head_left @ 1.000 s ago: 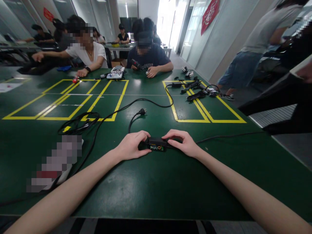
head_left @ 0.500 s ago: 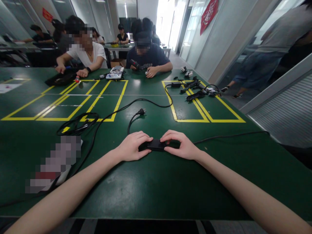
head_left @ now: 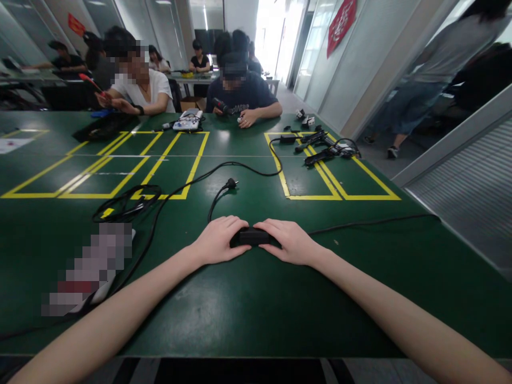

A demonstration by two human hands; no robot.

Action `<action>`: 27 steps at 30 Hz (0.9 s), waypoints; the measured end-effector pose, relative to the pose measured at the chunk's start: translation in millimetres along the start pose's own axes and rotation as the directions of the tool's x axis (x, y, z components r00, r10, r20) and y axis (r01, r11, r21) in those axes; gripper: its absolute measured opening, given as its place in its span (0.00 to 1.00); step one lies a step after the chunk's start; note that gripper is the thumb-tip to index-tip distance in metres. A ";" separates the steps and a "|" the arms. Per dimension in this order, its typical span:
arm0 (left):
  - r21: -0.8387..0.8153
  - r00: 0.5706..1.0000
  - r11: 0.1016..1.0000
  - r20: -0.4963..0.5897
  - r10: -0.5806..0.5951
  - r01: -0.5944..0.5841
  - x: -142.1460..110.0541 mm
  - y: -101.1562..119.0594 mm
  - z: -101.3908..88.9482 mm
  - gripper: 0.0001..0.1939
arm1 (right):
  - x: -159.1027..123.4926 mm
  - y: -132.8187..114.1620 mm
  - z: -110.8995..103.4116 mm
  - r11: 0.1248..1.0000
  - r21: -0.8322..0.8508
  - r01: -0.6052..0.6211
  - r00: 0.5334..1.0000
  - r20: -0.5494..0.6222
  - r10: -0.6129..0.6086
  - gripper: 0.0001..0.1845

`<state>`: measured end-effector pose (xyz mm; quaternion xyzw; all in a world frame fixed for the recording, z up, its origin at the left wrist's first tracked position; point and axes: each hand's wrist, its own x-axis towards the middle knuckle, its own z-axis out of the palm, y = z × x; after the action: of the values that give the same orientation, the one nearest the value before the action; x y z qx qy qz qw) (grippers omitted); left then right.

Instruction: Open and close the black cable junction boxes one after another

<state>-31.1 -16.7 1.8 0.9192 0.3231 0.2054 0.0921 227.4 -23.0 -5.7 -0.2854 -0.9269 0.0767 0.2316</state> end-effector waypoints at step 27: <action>0.141 0.991 0.982 -0.026 0.131 -0.126 0.6 0.0 1.1 0.19 | -3.0 -1.5 -1.3 0.995 -0.090 -0.035 0.998 0.054 0.040 0.20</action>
<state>-30.2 -16.4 1.0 0.9386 0.2780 0.2041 0.0086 229.5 -26.0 -5.4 -0.3103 -0.9300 0.0477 0.1913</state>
